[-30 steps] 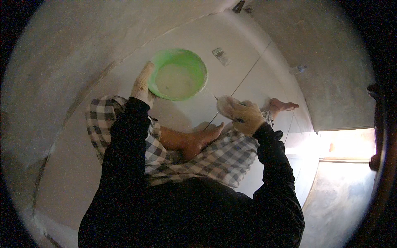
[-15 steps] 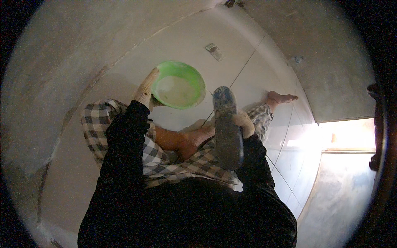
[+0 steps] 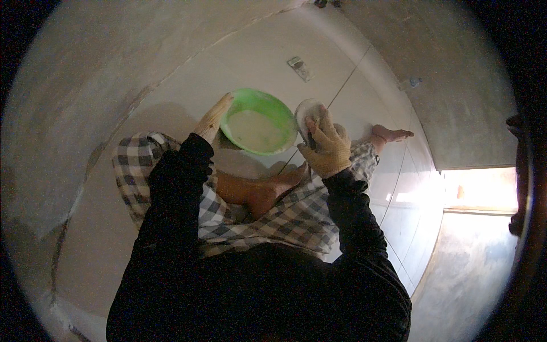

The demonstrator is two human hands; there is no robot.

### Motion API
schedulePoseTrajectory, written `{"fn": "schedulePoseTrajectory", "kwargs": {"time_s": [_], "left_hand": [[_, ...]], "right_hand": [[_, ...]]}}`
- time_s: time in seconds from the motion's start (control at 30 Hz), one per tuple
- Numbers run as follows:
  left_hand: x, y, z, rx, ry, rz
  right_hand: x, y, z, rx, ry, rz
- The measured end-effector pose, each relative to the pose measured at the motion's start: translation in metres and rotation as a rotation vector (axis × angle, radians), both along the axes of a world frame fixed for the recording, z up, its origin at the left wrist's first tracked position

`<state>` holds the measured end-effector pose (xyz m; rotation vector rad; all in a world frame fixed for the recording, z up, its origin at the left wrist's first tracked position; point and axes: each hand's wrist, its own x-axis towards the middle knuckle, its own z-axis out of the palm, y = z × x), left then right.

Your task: The person sits on a tiled floor and repeatedly dips a cloth into a green bowl of liquid, then wipes the floor surface. The person moves the bowl slightly and continues wiping different areas of the floor.

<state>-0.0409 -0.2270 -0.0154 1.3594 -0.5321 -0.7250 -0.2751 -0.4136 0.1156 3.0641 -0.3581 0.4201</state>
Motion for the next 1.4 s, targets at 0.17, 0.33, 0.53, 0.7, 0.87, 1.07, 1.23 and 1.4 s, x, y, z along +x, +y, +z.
{"fn": "schedulePoseTrajectory", "kwargs": {"time_s": [0.17,0.33,0.53,0.7,0.87,1.07,1.23,1.4], "left_hand": [[-0.011,0.010,0.022,-0.062,0.506,-0.016],[-0.002,0.018,0.061,-0.290,0.777,0.184],[0.008,0.018,0.057,-0.335,0.700,0.160],[-0.003,0.014,0.054,-0.196,0.686,0.127],[-0.006,0.018,0.041,-0.227,0.651,0.276],[0.016,0.030,0.053,-0.344,0.673,0.513],[0.050,0.036,0.103,-0.353,0.462,0.543],[0.076,0.039,0.103,-0.457,0.393,0.510]], "right_hand": [[-0.002,-0.004,0.017,-0.694,-0.064,0.197],[-0.026,-0.023,0.053,-0.274,0.376,0.257],[-0.066,-0.014,0.024,2.069,-0.276,0.075],[-0.084,-0.014,-0.046,2.359,-0.746,0.287],[-0.085,-0.017,-0.057,2.261,-0.961,0.038],[-0.088,-0.045,-0.002,2.117,-0.616,-0.273],[-0.058,-0.057,0.013,1.532,-0.188,-0.236],[0.003,-0.065,-0.005,0.373,0.258,0.089]]}}
